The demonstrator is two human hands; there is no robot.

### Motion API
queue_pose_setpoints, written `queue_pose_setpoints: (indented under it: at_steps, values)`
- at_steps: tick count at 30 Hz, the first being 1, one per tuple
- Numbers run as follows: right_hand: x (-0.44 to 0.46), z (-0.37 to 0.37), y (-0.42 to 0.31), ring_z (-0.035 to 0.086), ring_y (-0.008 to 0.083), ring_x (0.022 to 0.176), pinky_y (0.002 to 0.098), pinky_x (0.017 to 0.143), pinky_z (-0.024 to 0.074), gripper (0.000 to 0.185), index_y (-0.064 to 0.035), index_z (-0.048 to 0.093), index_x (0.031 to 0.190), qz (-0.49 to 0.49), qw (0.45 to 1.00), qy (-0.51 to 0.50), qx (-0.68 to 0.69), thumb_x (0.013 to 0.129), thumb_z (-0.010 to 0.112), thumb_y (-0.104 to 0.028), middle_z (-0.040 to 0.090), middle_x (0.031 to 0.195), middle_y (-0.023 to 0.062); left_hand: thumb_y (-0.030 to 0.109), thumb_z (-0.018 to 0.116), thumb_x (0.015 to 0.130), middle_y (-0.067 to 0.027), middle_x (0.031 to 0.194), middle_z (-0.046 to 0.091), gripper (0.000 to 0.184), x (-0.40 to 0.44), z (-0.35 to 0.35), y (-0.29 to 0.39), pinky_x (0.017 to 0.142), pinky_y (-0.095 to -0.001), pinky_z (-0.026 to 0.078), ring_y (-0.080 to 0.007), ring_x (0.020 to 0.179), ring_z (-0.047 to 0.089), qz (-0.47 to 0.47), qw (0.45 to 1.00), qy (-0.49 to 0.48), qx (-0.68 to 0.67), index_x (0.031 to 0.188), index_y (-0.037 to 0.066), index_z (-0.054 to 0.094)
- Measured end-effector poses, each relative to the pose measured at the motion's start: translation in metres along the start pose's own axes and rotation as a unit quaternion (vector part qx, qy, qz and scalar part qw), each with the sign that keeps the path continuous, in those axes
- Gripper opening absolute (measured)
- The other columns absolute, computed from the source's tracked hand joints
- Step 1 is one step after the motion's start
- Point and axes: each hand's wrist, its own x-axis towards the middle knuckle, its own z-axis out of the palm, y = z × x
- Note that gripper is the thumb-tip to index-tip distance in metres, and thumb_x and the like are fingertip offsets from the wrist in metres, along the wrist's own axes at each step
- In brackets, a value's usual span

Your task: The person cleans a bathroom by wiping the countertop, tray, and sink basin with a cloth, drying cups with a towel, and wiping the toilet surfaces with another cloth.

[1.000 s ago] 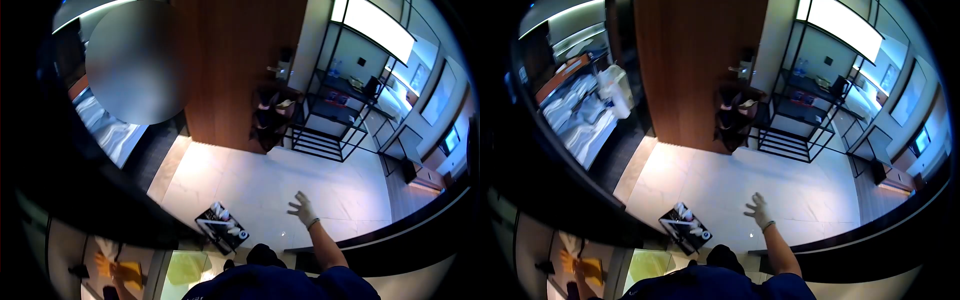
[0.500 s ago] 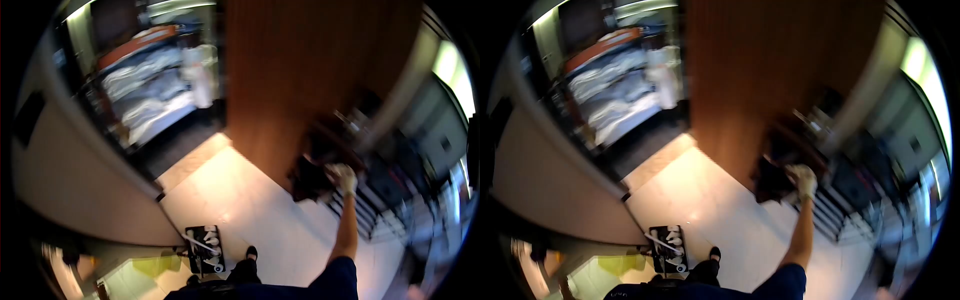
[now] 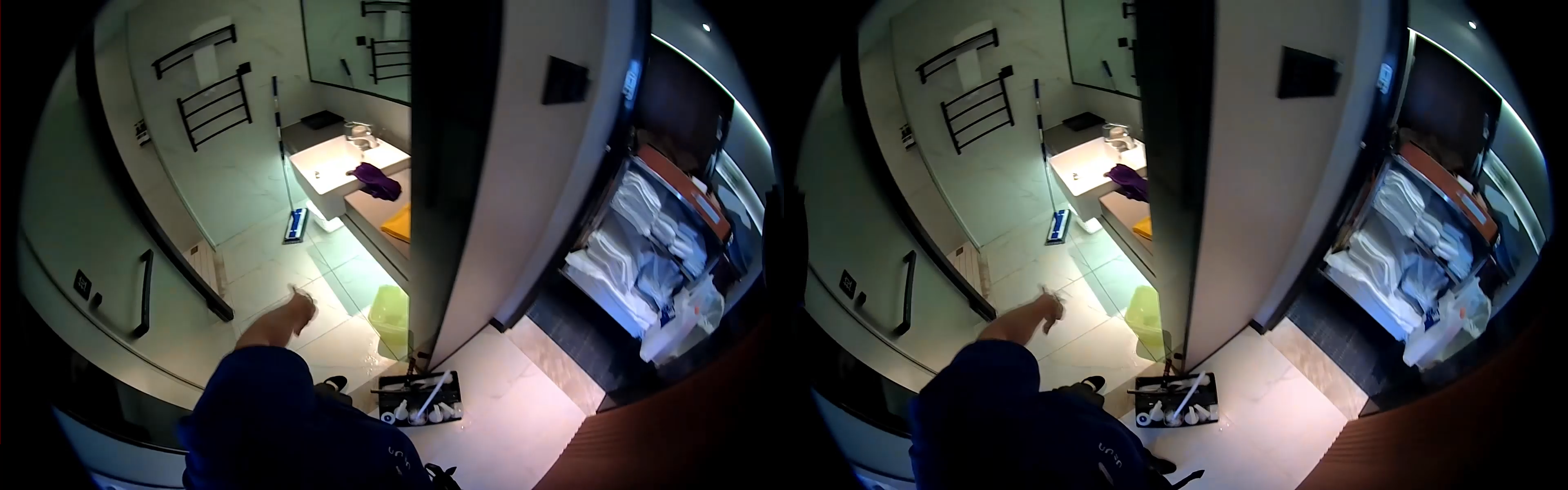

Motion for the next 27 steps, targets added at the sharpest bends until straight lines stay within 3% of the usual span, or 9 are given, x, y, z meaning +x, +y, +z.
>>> queue_pose_setpoints:
  at_steps: [1,4,8,9,11,14,20,25,27]
  values:
    - [-0.012,0.029,-0.018,0.055,0.0171,0.101,0.0357,0.091,0.0435,0.045,-0.0053,0.053,0.124,0.016,0.996,-0.051,0.071,0.083,0.061,-0.024,0.059,0.113,0.0065,0.058,0.063,0.078,-0.0053,0.14,0.044,0.063,0.03,0.034,0.0,0.106,-0.0458,0.032,-0.0278,0.13,0.039,0.128,0.982,0.074,0.118,0.13,0.024,0.053]
    - [-0.054,0.115,-0.072,0.054,0.0187,0.103,0.036,0.091,0.0433,0.047,-0.0043,0.051,0.124,0.071,0.954,-0.187,0.223,0.084,0.061,-0.025,0.058,0.116,0.008,0.061,0.058,0.081,-0.0154,0.138,0.045,0.076,-0.001,-0.002,0.057,0.104,-0.0389,0.035,-0.0304,0.126,0.043,0.305,0.834,-0.018,-0.46,0.137,0.011,0.043]
    - [-0.104,0.224,-0.142,0.053,0.0209,0.106,0.0363,0.091,0.043,0.049,-0.0029,0.05,0.125,0.095,0.884,-0.307,0.338,0.085,0.061,-0.028,0.055,0.119,0.0098,0.043,0.061,0.088,-0.0118,0.151,0.022,0.082,-0.049,-0.053,0.077,0.102,-0.0352,0.037,-0.0261,0.132,0.035,0.531,0.689,-0.171,-0.463,0.148,0.012,0.015]
    - [-0.112,0.251,-0.159,0.053,0.0215,0.107,0.0364,0.091,0.043,0.049,-0.0026,0.049,0.126,0.093,0.868,-0.331,0.358,0.085,0.061,-0.028,0.055,0.12,0.0103,0.04,0.059,0.089,-0.0125,0.151,0.02,0.082,-0.006,-0.018,0.097,0.094,-0.0326,0.045,-0.0253,0.133,0.034,0.639,0.587,-0.045,-0.495,0.149,0.016,0.008]
    - [-0.122,0.3,-0.205,0.052,0.0226,0.108,0.0366,0.092,0.0428,0.05,-0.0019,0.048,0.126,0.075,0.843,-0.37,0.382,0.085,0.06,-0.029,0.054,0.122,0.0113,0.035,0.057,0.091,-0.0114,0.136,0.039,0.082,-0.061,-0.041,0.037,0.074,-0.0268,0.051,-0.0178,0.106,0.052,0.556,0.53,-0.265,-0.583,0.15,0.017,0.003]
    - [-0.127,0.363,-0.308,0.052,0.0232,0.107,0.035,0.091,0.0428,0.059,0.0016,0.049,0.124,0.053,0.795,-0.513,0.32,0.081,0.066,-0.035,0.055,0.118,0.0129,0.031,0.058,0.091,-0.0015,0.094,0.057,0.046,-0.043,-0.031,-0.051,0.065,-0.0242,0.049,-0.0072,0.078,0.055,0.538,0.607,-0.045,-0.583,0.128,0.005,0.05]
    - [-0.12,0.486,-0.416,0.058,0.0196,0.088,0.0312,0.075,0.0476,0.051,0.001,0.054,0.119,-0.223,0.684,-0.669,0.186,0.084,0.063,-0.035,0.06,0.106,0.0105,0.007,0.057,0.09,-0.0017,0.099,0.059,0.024,-0.071,-0.006,-0.256,0.082,-0.0247,0.045,-0.0093,0.092,0.054,0.358,0.368,0.22,-0.829,0.113,0.003,0.057]
    - [-0.155,0.593,-0.475,0.058,0.0094,0.075,0.0237,0.067,0.0469,0.049,0.003,0.055,0.121,-0.043,0.674,-0.651,0.346,0.073,0.062,0.0,0.061,0.087,0.006,0.004,0.053,0.091,-0.0041,0.106,0.059,0.032,-0.073,0.025,-0.323,0.084,-0.0261,0.046,-0.0111,0.095,0.055,0.126,0.311,0.394,-0.856,0.123,0.003,0.054]
    - [-0.173,0.62,-0.484,0.059,0.0108,0.074,0.0247,0.067,0.0479,0.047,0.0033,0.058,0.117,-0.036,0.563,-0.697,0.442,0.071,0.06,0.006,0.062,0.088,0.006,0.006,0.051,0.092,-0.0047,0.11,0.059,0.034,-0.076,0.03,-0.341,0.085,-0.0252,0.046,-0.0114,0.098,0.055,0.119,0.202,0.397,-0.887,0.126,0.004,0.051]
